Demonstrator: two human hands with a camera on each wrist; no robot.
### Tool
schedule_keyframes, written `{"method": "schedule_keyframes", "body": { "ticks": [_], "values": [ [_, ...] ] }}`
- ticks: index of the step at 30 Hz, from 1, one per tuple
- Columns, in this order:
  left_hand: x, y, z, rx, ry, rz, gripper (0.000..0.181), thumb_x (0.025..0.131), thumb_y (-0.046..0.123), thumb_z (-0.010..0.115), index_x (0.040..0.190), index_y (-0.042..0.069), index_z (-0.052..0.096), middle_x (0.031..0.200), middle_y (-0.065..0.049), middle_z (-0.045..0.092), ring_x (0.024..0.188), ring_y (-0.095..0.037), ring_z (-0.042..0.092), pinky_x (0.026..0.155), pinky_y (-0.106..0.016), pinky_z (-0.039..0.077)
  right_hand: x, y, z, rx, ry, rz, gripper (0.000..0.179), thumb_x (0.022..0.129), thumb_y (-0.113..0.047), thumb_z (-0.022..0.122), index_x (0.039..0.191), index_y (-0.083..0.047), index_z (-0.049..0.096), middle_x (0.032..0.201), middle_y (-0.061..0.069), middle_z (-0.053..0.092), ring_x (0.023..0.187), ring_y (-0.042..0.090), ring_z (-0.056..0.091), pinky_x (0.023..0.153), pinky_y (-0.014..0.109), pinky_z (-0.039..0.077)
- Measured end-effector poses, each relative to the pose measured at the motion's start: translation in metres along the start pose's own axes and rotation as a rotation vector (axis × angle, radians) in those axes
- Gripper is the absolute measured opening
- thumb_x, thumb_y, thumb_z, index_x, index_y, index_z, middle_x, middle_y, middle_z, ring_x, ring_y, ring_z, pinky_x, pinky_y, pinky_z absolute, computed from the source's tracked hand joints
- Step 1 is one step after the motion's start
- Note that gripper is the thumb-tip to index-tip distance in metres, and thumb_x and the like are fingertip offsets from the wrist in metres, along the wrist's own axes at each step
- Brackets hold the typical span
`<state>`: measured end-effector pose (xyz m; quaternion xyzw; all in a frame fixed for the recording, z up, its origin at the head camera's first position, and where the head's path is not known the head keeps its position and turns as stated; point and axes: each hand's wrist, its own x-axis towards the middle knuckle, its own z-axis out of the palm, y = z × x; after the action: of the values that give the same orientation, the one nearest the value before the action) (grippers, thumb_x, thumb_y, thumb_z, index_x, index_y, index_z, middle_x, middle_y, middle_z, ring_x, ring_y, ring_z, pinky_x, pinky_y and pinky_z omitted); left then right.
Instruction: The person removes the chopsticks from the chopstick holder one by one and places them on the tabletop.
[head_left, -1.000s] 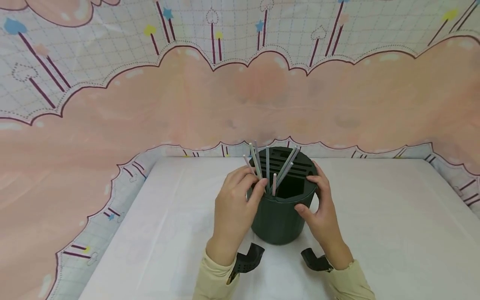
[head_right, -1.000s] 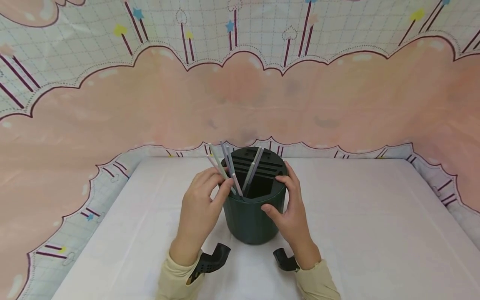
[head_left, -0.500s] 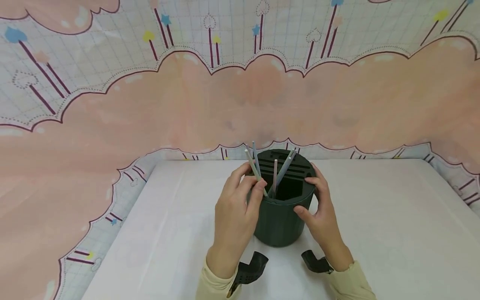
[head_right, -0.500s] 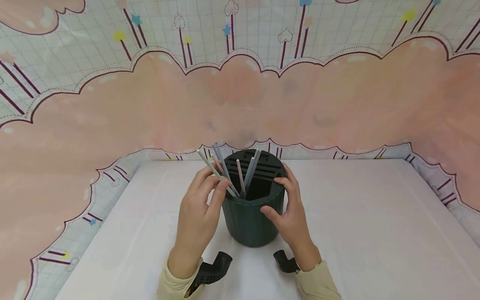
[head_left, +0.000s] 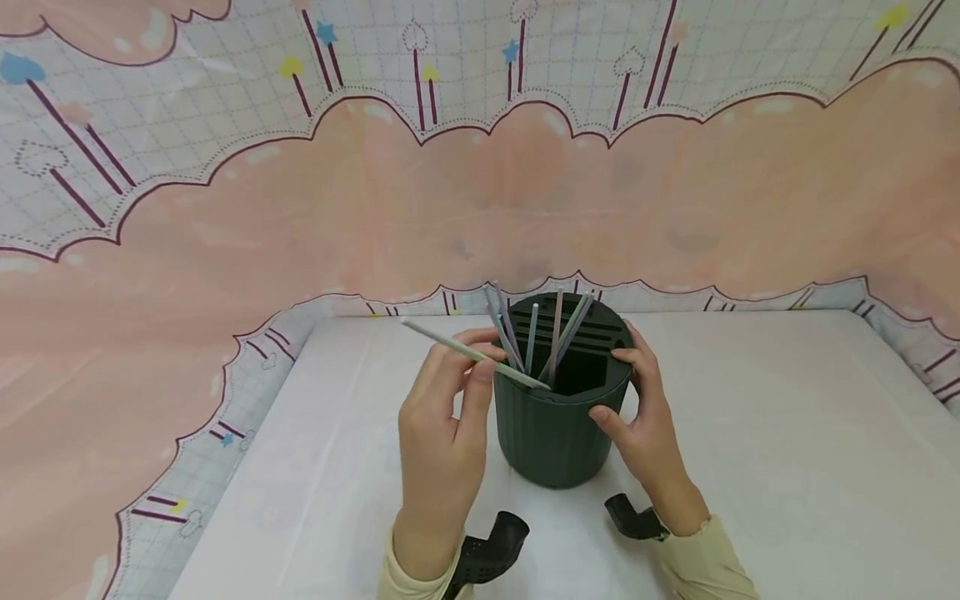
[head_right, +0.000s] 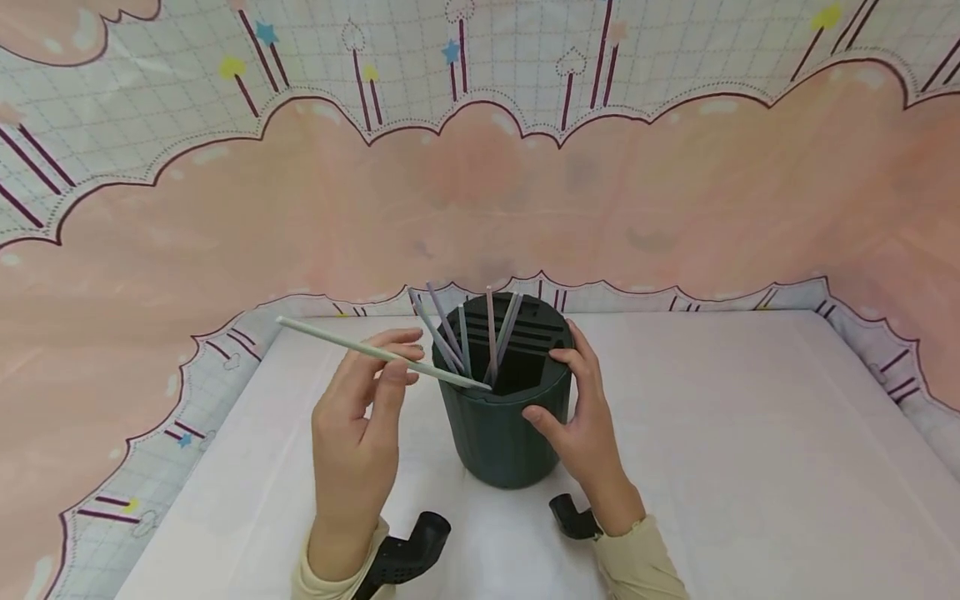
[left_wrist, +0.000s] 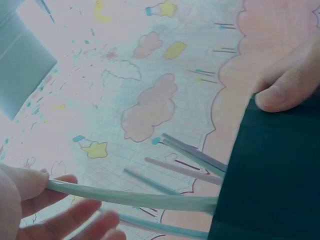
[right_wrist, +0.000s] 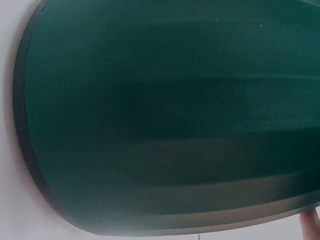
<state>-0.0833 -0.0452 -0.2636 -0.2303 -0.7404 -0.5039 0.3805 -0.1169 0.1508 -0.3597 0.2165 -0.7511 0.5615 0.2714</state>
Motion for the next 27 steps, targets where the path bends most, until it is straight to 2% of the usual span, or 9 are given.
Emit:
{"method": "schedule_keyframes", "body": {
  "ticks": [4,7,11,14,17,21,24,27],
  "values": [
    [0.000,0.001,-0.005,-0.117,0.046,-0.022,0.015,0.088,-0.001,0.051,0.099,0.002,0.061,0.097,-0.005,0.062,0.085,-0.017,0.059,0.071,-0.028,0.050,-0.002,0.016,-0.003,-0.008,-0.003,0.006,0.069,0.077,-0.047,0.063,0.125,-0.004,0.037,0.146,0.004,0.018,0.130,0.026,0.022,0.101,0.047,0.023],
    [0.000,0.002,-0.007,-0.234,0.100,-0.047,0.016,0.089,-0.004,0.047,0.099,-0.003,0.059,0.093,-0.011,0.061,0.080,-0.021,0.060,0.069,-0.034,0.051,-0.003,0.022,-0.003,-0.001,-0.004,0.008,0.069,0.077,-0.047,0.063,0.125,-0.005,0.038,0.146,0.003,0.018,0.131,0.026,0.021,0.101,0.048,0.022],
    [0.003,0.001,-0.013,-0.396,0.189,-0.083,0.016,0.091,-0.005,0.042,0.098,-0.011,0.055,0.087,-0.019,0.058,0.076,-0.026,0.061,0.067,-0.038,0.051,-0.001,0.011,-0.002,0.002,-0.002,0.005,0.069,0.079,-0.047,0.061,0.124,-0.001,0.037,0.146,0.007,0.019,0.131,0.026,0.021,0.100,0.050,0.022],
    [0.005,-0.003,-0.019,-0.456,0.234,-0.123,0.017,0.092,-0.003,0.041,0.097,-0.014,0.053,0.084,-0.021,0.057,0.074,-0.028,0.060,0.066,-0.039,0.051,0.003,0.000,-0.001,0.006,0.002,-0.007,0.069,0.080,-0.047,0.060,0.122,0.003,0.036,0.145,0.012,0.019,0.130,0.026,0.022,0.102,0.034,0.023],
    [0.007,-0.011,-0.024,-0.447,0.231,-0.188,0.018,0.092,-0.001,0.043,0.099,-0.012,0.055,0.082,-0.019,0.057,0.071,-0.028,0.060,0.063,-0.037,0.052,0.005,-0.006,-0.001,0.011,0.006,-0.012,0.069,0.081,-0.047,0.059,0.120,0.005,0.036,0.144,0.015,0.020,0.130,0.027,0.023,0.102,0.026,0.022],
    [0.006,-0.027,-0.027,-0.372,0.186,-0.292,0.018,0.092,0.006,0.048,0.102,-0.006,0.058,0.081,-0.017,0.058,0.067,-0.026,0.059,0.059,-0.033,0.052,0.005,-0.007,0.000,0.017,0.004,0.001,0.069,0.081,-0.046,0.059,0.120,0.005,0.036,0.144,0.015,0.019,0.130,0.026,0.021,0.102,0.044,0.021],
    [0.004,-0.042,-0.026,-0.266,0.124,-0.362,0.020,0.091,0.015,0.052,0.103,0.002,0.061,0.080,-0.012,0.059,0.067,-0.022,0.059,0.057,-0.032,0.051,0.004,-0.008,0.000,0.027,0.002,0.010,0.069,0.081,-0.045,0.060,0.121,0.005,0.036,0.144,0.015,0.019,0.131,0.026,0.021,0.098,0.058,0.018],
    [0.000,-0.058,-0.021,-0.132,0.039,-0.417,0.022,0.090,0.025,0.054,0.103,0.011,0.063,0.079,-0.006,0.061,0.066,-0.017,0.058,0.056,-0.030,0.052,0.003,-0.008,0.001,0.028,0.003,0.021,0.069,0.081,-0.046,0.060,0.121,0.005,0.036,0.144,0.015,0.019,0.131,0.025,0.020,0.096,0.061,0.018]
  ]
}}
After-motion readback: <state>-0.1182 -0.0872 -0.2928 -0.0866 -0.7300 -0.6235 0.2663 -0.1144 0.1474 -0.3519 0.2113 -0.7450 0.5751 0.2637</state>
